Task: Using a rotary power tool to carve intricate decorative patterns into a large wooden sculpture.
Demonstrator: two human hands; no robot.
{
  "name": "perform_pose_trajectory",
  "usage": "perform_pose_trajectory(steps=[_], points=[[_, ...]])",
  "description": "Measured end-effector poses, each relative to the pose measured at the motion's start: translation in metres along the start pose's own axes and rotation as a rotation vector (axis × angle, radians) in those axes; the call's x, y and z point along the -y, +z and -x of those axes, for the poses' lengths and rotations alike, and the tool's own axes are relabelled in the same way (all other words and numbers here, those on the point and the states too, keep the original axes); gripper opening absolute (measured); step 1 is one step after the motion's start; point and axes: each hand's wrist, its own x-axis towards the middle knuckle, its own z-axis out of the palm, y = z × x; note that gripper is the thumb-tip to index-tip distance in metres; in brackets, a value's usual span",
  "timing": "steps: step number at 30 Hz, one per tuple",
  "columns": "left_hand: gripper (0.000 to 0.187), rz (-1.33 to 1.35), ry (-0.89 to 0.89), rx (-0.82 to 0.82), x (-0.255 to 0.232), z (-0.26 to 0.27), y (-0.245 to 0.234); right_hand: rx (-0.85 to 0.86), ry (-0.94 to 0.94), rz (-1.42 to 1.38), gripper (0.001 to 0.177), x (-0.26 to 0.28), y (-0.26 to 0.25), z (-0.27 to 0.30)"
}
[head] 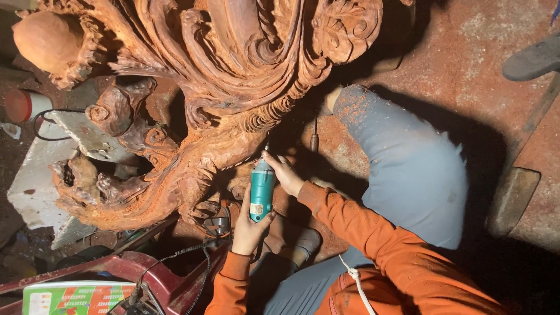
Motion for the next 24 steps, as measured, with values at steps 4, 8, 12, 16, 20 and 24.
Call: perform_pose_trajectory(steps=[4, 8, 12, 16, 20, 24], points=[[0.105, -0.02, -0.013, -0.019, 0.01, -0.008, -0.001, 0.004, 0.022, 0.046, 0.066, -0.003, -0.002, -0.005], [0.106, -0.033, -0.02, -0.023, 0.011, -0.011, -0.001, 0.04, 0.026, 0.059, 0.068, -0.005, 0.0, -0.008], [0.106, -0.029, -0.018, -0.022, 0.008, -0.01, -0.002, 0.03, 0.012, 0.046, 0.065, -0.011, -0.002, -0.01], [0.105, -0.046, -0.047, -0.013, 0.009, -0.011, -0.007, 0.023, 0.036, 0.041, 0.074, 0.011, 0.01, 0.005], [0.104, -0.041, 0.018, -0.028, 0.012, -0.014, -0.01, 0.013, -0.012, 0.06, 0.071, 0.019, 0.016, 0.01], [0.102, -0.017, 0.113, -0.046, 0.012, -0.013, -0.012, 0.0, -0.035, 0.057, 0.072, 0.024, 0.018, 0.015]])
